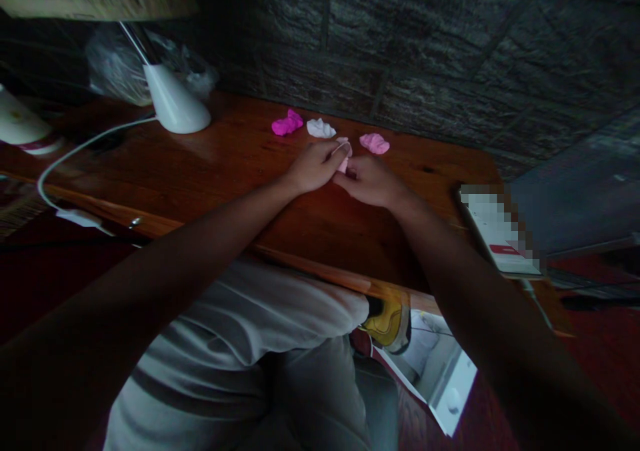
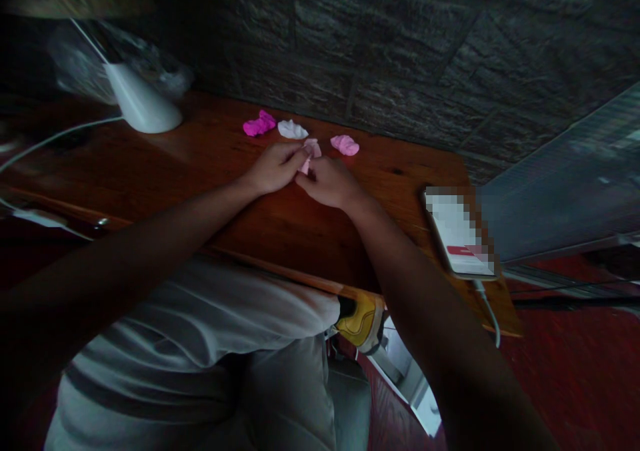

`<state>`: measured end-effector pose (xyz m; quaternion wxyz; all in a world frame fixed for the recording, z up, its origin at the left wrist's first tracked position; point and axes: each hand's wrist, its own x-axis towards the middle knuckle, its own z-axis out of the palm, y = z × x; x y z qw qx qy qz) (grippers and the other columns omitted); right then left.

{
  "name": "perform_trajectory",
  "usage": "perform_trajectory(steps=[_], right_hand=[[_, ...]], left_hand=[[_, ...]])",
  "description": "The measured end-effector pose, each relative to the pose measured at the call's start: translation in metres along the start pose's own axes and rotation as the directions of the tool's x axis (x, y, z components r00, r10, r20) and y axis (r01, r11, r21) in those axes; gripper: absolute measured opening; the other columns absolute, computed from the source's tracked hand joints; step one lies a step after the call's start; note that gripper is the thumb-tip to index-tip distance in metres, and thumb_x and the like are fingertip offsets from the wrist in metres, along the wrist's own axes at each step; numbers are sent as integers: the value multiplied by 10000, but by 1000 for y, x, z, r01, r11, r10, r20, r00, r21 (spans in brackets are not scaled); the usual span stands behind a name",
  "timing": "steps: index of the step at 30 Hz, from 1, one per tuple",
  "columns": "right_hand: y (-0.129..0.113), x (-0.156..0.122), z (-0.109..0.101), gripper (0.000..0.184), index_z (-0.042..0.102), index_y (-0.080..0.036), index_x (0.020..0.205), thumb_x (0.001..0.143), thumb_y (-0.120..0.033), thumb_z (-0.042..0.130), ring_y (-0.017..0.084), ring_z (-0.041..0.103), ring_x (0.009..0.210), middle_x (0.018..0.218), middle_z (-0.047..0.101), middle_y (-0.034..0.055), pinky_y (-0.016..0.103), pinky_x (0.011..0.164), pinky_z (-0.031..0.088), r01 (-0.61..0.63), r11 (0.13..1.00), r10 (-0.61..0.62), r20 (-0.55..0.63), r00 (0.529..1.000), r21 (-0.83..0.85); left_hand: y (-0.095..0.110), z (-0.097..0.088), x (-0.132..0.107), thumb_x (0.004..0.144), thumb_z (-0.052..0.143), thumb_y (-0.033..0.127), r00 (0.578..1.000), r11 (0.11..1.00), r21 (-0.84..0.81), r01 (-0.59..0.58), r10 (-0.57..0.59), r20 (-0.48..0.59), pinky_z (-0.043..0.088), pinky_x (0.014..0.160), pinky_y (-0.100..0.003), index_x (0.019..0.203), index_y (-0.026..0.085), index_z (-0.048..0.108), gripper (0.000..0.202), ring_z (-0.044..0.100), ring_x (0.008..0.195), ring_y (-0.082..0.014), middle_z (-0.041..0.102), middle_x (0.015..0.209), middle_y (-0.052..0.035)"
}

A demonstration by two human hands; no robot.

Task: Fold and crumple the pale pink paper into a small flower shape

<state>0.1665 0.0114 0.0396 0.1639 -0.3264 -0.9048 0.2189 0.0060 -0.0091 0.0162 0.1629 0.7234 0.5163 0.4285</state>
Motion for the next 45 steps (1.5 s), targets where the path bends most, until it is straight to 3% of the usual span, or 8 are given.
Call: perform_trajectory(steps=[5,9,13,16,24,34,40,45], right_hand=[[0,1,0,239,580,-179,730,961,-239,563,136,532,612,650,607,5,262,597,347,-23,998,24,-14,1000,63],[2,-1,-2,337,569,-185,732,995,-396,571,121,505,550,568,544,-31,252,555,335,-44,977,50,-22,998,209],[2,-2,-3,380,618,-179,828,1005,-510,556,102,466,485,526,488,-71,240,527,345,-37,905,46,-10,999,423],[-2,-2,0,393,594,-184,805,1038,-487,504,95,463,467,518,483,-74,239,528,351,-33,866,56,-31,998,500],[-4,1,5,273,599,-182,802,1028,-269,473,97,452,459,505,480,-81,245,537,357,-6,876,52,-82,995,482],[-1,1,6,342,565,-201,727,954,-448,498,91,435,438,500,474,-65,251,482,321,-3,843,60,-89,994,538],[-6,-1,1,371,564,-205,722,918,-511,491,93,450,438,496,487,-60,259,495,356,21,842,18,-67,998,539],[-5,2,-2,348,539,-218,691,874,-513,530,86,409,407,469,464,-69,256,453,311,4,794,111,-151,982,608]], left_hand=[[1,-5,0,1041,450,370,998,999,21,-45,46,-49,501,802,-275,827,155,690,386,658,811,-163,718,799,-47],[1,-10,1,1044,438,491,994,997,-74,-24,16,-105,473,675,-267,705,191,621,488,600,668,-137,638,649,-14],[3,-11,2,1019,435,604,998,971,-240,-4,-9,-55,435,586,-259,620,210,538,570,536,552,-110,548,548,15],[6,-10,3,1006,434,643,999,942,-336,28,-32,-9,406,551,-263,614,213,538,591,490,507,-101,530,529,22],[6,-8,4,979,389,724,991,912,-387,135,-125,50,349,521,-267,553,205,489,679,438,480,-96,457,489,30],[4,-10,2,891,467,799,995,893,-445,70,-34,89,271,462,-232,573,175,549,704,391,425,-64,449,469,47],[2,-8,1,889,418,818,985,866,-471,168,-131,111,312,480,-231,545,182,522,731,420,424,-70,464,450,34],[3,-7,2,929,479,709,964,740,-619,266,-188,189,316,489,-228,643,169,563,617,439,461,-77,503,505,33]])
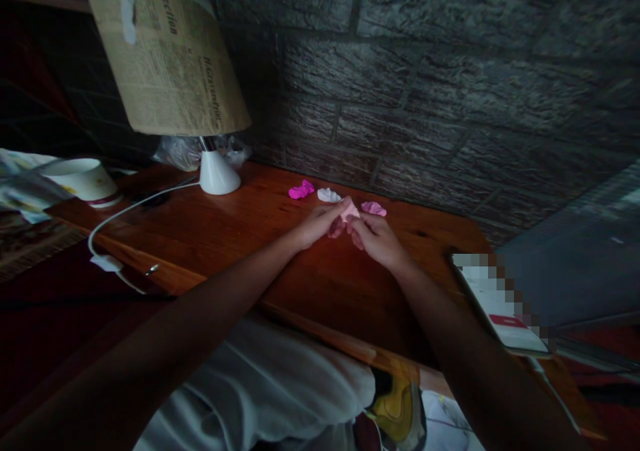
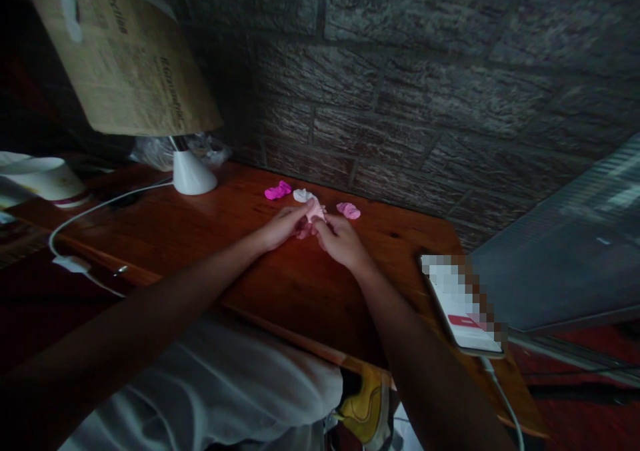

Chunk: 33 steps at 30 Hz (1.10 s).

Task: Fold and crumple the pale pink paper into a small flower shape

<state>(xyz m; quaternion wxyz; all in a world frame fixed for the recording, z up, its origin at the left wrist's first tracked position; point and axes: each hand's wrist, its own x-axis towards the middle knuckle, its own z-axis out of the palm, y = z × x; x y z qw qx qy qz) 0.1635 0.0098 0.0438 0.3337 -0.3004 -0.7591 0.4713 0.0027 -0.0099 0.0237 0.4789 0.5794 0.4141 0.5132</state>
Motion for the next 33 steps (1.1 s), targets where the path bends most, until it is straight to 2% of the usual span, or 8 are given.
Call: perform_trajectory(steps=[5,9,15,19,21,24,27,33], right_hand=[[5,3,-1,497,540,-219,698,854,-690,561,86,407,392,455,468,-67,259,449,311,-26,997,31,-72,997,71],[11,3,0,672,547,-215,680,860,-852,437,97,432,404,460,470,-48,267,467,340,-72,994,77,-60,995,82],[21,5,-1,649,569,-209,671,864,-825,500,96,374,418,474,457,-47,261,446,288,-84,988,86,-11,996,128],[19,4,-2,601,609,-201,713,913,-755,492,101,408,465,522,517,-27,253,470,300,-78,988,71,55,996,136],[15,4,-3,582,582,-204,684,899,-740,523,96,407,468,517,513,-30,254,481,306,-45,991,41,36,999,128],[10,4,-2,564,517,-214,632,865,-724,575,83,364,436,479,462,-51,260,474,293,-4,990,10,-41,999,142],[8,4,0,564,515,-217,648,858,-737,571,82,362,439,500,459,-55,260,460,275,7,990,-4,-24,1000,140],[6,3,2,590,538,-215,656,918,-743,507,86,405,454,529,470,-47,256,486,336,-15,994,16,-9,1000,109]], left_hand=[[2,-1,0,922,613,514,999,995,-88,-35,39,38,272,492,-219,737,152,594,406,410,485,-64,504,547,52],[3,-1,-3,925,612,456,997,997,-68,-29,34,65,275,505,-222,724,154,574,365,381,481,-62,477,523,62],[7,1,-8,866,655,423,988,994,-105,-6,22,154,220,483,-223,747,157,587,299,296,454,-54,403,501,92],[5,3,-7,866,579,322,989,991,-132,24,-5,147,254,469,-220,609,169,523,305,323,432,-57,421,474,60],[4,4,-5,876,534,290,990,985,-168,39,-16,137,271,460,-218,577,175,492,323,328,421,-61,418,465,50],[4,6,-4,946,487,340,991,970,-231,77,-49,121,286,450,-214,663,176,523,329,330,416,-73,419,479,55],[4,5,-4,1001,486,466,992,970,-228,85,-62,108,307,464,-208,722,171,541,410,368,437,-77,441,500,49],[2,3,-3,955,601,557,995,973,-226,55,-34,94,311,475,-206,779,161,571,435,384,457,-67,481,550,44]])
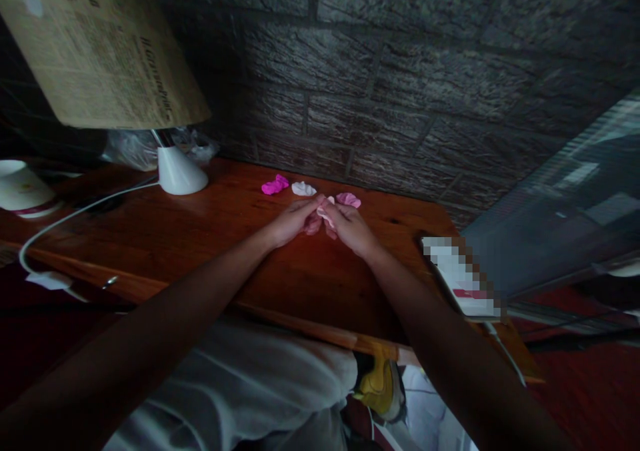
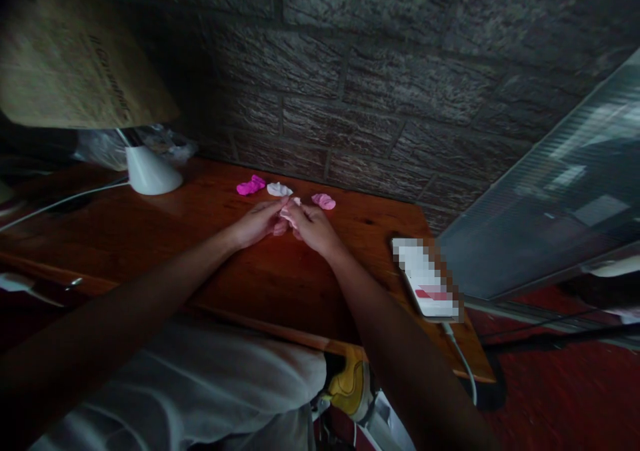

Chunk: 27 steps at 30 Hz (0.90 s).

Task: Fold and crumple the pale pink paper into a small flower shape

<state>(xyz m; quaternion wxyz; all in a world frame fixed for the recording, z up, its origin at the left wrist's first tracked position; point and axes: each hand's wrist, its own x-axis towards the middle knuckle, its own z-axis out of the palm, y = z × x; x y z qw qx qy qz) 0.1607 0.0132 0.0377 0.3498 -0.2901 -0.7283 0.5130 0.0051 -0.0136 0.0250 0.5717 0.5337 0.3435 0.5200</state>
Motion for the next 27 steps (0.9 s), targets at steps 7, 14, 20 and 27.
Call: perform_trajectory(steps=[7,14,20,27], right_hand=[[6,3,1,612,490,-229,673,912,-791,461,91,389,434,508,407,-67,244,461,323,-146,978,148,-2,989,150],[7,3,0,628,492,-227,631,851,-814,530,89,402,423,469,449,-66,258,491,339,-20,994,20,10,1000,107],[2,1,1,696,519,-219,585,858,-856,450,92,433,415,445,481,-45,261,524,383,40,999,-43,-91,995,-30],[6,3,-3,719,608,-212,661,884,-859,388,108,464,422,489,553,-9,254,448,337,-99,995,100,-134,986,11]], left_hand=[[0,2,1,873,703,530,999,999,5,-32,32,-14,239,468,-209,774,158,564,410,332,459,-54,445,538,64],[2,6,-2,815,734,553,997,996,56,-72,73,-22,187,455,-214,771,159,563,432,265,432,-40,400,507,93],[-3,4,2,881,573,636,999,992,114,-50,51,-5,273,456,-236,646,160,571,531,400,439,-73,511,506,17],[1,2,-2,849,643,478,996,985,170,-41,28,80,274,493,-227,722,142,633,359,409,483,-72,527,548,31]])
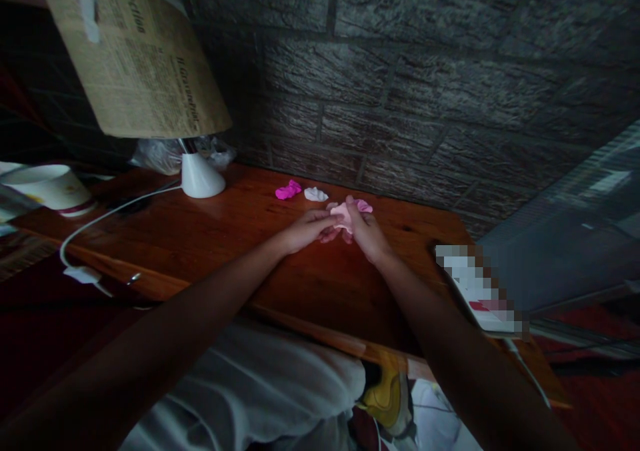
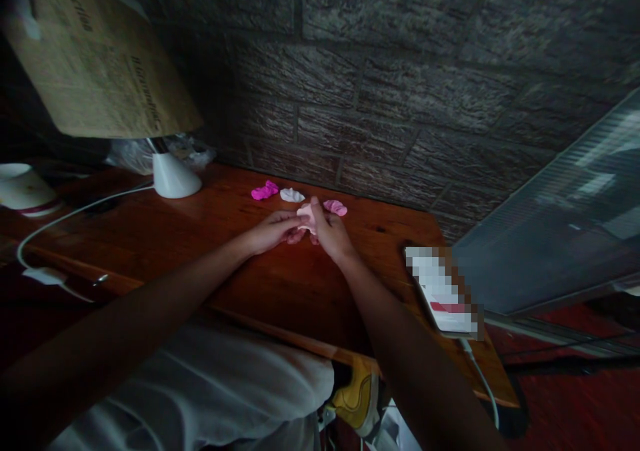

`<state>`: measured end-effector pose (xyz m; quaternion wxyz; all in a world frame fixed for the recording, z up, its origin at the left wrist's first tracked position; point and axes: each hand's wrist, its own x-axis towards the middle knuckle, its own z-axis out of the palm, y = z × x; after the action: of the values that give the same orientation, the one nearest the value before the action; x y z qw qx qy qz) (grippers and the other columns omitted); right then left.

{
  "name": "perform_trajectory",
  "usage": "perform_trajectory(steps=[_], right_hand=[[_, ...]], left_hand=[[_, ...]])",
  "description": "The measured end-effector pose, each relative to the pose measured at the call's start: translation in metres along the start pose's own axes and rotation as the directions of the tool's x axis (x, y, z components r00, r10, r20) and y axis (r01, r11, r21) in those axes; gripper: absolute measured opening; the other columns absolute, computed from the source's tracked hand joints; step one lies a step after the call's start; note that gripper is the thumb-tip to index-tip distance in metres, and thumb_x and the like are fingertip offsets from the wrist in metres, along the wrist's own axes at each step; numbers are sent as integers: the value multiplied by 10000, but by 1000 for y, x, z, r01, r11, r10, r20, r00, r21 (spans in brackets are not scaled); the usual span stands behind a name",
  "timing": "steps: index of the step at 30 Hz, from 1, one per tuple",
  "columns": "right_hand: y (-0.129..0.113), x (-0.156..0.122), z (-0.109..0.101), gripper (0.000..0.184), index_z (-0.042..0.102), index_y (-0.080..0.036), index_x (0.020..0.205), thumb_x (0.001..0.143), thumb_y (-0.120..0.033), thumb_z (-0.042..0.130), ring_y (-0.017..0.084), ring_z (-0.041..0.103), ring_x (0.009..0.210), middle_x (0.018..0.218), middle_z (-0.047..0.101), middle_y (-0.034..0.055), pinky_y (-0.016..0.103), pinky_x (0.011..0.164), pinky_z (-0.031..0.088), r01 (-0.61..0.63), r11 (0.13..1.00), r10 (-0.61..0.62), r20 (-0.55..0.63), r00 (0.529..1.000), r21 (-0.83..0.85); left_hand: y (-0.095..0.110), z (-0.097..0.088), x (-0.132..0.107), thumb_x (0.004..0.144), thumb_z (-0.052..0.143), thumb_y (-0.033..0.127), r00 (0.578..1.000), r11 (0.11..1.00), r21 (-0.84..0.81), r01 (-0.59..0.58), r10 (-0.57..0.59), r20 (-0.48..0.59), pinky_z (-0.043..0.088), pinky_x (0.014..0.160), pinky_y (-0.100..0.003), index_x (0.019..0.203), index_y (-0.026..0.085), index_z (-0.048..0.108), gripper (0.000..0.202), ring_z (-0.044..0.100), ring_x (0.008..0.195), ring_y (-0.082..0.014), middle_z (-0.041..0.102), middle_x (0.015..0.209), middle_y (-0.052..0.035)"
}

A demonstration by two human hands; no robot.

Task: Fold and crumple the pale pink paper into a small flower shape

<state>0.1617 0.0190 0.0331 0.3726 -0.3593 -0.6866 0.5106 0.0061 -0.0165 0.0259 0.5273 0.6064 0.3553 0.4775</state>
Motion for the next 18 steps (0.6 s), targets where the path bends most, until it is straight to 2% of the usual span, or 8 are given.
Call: perform_trajectory(steps=[4,8,11,14,18], right_hand=[[6,1,-3,672,595,-210,625,889,-814,466,113,481,455,491,547,-5,250,456,331,14,1000,-13,51,999,-13],[9,1,-4,662,556,-205,572,886,-786,503,99,462,453,477,526,-19,254,501,348,67,996,-61,105,993,-53],[4,1,-4,682,559,-209,570,909,-790,448,107,494,466,487,541,-14,264,533,376,114,991,-107,96,990,-67],[-2,-1,-3,709,564,-214,564,915,-811,412,125,534,488,498,557,2,273,544,392,154,981,-151,37,988,-119],[-4,-2,-5,770,572,-217,534,958,-803,305,125,534,469,518,603,37,275,535,406,126,969,-127,10,992,-213]], left_hand=[[3,-2,-4,855,619,428,1000,994,113,2,-3,12,254,516,-225,671,152,596,332,351,485,-66,461,519,57],[4,0,-5,867,599,439,1000,989,150,-10,6,30,247,513,-221,702,139,646,346,326,477,-65,425,499,68],[2,1,-3,881,583,457,1000,991,134,-10,9,12,265,497,-221,726,124,683,381,383,479,-68,493,526,36],[-1,1,0,873,577,499,999,998,56,39,-38,-22,301,480,-223,724,125,678,415,474,495,-88,580,567,-11],[1,2,0,878,607,486,996,995,66,80,-82,19,321,488,-215,751,129,677,385,481,498,-83,589,572,-2]])
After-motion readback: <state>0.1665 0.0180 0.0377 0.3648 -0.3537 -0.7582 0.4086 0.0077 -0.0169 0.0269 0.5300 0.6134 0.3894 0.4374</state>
